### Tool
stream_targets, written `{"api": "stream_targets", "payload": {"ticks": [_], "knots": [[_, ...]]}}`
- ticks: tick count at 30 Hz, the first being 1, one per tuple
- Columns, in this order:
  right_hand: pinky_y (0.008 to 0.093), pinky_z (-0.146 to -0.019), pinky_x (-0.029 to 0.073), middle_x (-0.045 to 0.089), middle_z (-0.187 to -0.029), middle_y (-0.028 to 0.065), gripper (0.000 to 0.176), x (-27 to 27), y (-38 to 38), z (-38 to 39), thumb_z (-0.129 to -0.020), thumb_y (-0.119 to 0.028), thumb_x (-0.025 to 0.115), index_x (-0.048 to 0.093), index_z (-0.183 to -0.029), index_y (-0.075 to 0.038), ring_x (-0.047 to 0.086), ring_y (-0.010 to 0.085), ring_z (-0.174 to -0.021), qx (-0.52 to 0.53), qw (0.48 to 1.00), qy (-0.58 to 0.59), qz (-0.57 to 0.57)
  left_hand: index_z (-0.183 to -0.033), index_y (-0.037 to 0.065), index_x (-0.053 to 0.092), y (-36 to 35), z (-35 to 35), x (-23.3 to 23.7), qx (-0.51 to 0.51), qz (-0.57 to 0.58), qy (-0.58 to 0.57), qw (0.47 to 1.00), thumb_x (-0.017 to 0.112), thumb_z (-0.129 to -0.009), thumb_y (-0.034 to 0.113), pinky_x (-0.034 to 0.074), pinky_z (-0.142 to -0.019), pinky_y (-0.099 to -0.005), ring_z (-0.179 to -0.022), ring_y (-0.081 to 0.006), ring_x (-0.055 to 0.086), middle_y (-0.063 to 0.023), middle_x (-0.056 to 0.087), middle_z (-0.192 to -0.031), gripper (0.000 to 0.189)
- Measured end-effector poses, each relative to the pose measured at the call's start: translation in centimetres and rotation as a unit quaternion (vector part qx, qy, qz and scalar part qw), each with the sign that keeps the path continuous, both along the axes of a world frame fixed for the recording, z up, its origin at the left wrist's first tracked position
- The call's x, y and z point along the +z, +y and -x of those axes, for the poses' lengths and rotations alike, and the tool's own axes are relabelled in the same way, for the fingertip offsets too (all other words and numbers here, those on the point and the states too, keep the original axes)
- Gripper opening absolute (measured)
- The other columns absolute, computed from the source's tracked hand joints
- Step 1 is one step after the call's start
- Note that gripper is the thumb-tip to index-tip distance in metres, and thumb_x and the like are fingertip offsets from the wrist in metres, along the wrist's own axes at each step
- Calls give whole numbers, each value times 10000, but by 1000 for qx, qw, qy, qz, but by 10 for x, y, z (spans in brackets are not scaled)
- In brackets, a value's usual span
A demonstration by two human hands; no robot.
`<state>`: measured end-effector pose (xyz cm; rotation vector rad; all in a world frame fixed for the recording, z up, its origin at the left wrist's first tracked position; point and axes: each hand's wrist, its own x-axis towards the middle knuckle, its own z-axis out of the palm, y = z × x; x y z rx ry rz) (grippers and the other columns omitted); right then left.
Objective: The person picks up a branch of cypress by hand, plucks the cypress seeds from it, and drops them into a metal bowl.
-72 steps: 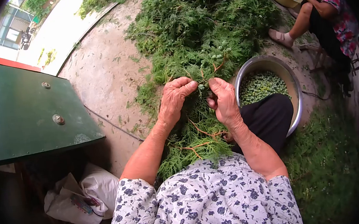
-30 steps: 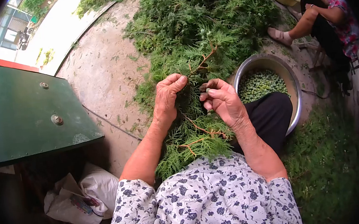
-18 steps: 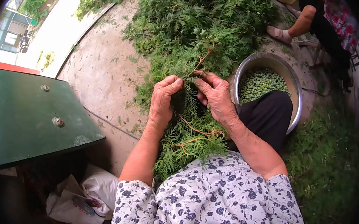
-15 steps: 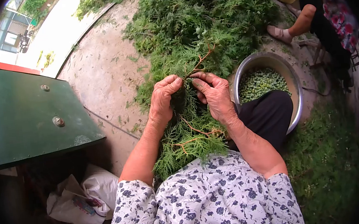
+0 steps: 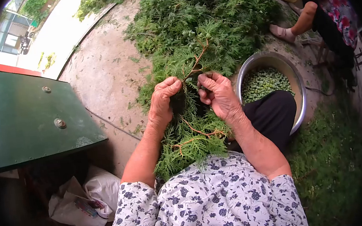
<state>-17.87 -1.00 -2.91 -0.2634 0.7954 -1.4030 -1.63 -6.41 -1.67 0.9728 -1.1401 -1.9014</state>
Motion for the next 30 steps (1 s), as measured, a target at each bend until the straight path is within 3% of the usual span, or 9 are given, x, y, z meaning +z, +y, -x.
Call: {"api": "stream_targets", "payload": {"ticks": [5,7,14,22,23,27,30], "knots": [[152,-377,335,560,-693,-38,144,6,-5,-5,-843,-150,622,611,-928,-35,476,22,-482,23,993,112,-17,-675,84,516,0,1,0,-7,29,-29,999,619,-804,197,325,-591,-227,-628,-55,385,66,445,-651,199],[150,-384,358,583,-715,-30,159,4,-6,-3,-841,-153,623,620,-943,-31,487,25,-483,61,976,207,-17,-673,84,516,0,1,0,-6,37,-35,999,622,-802,198,326,-592,-227,-628,-54,387,66,446,-649,202],[154,-418,373,587,-741,-27,166,7,-5,-4,-840,-115,622,610,-976,-20,475,23,-525,98,964,247,0,-682,84,521,1,4,1,3,-11,-14,1000,632,-797,203,327,-579,-224,-615,-50,391,71,450,-643,199],[172,-413,366,557,-669,-16,75,6,5,-8,-838,-47,570,574,-906,-15,487,34,-517,-10,961,276,32,-676,71,523,0,3,1,-3,-5,-31,1000,620,-808,204,333,-572,-227,-613,-53,396,63,459,-646,210],[172,-413,366,557,-669,-16,75,5,6,-10,-838,-47,570,574,-906,-15,487,34,-517,-10,961,276,32,-681,62,529,1,5,3,-6,7,-48,999,619,-809,209,333,-578,-227,-616,-54,396,57,459,-644,215],[206,-411,362,539,-725,32,111,-4,5,-6,-849,-26,555,512,-949,-10,512,94,-543,-123,991,45,-37,-701,39,543,-1,5,-9,8,98,-68,993,623,-808,222,329,-590,-229,-619,-59,393,46,451,-632,226],[206,-415,375,562,-755,46,114,-7,13,30,-859,-37,550,504,-960,-12,531,105,-556,-156,984,78,-22,-684,48,533,1,4,-4,-13,78,-71,994,627,-807,224,329,-593,-232,-620,-60,392,47,453,-632,234]]}}
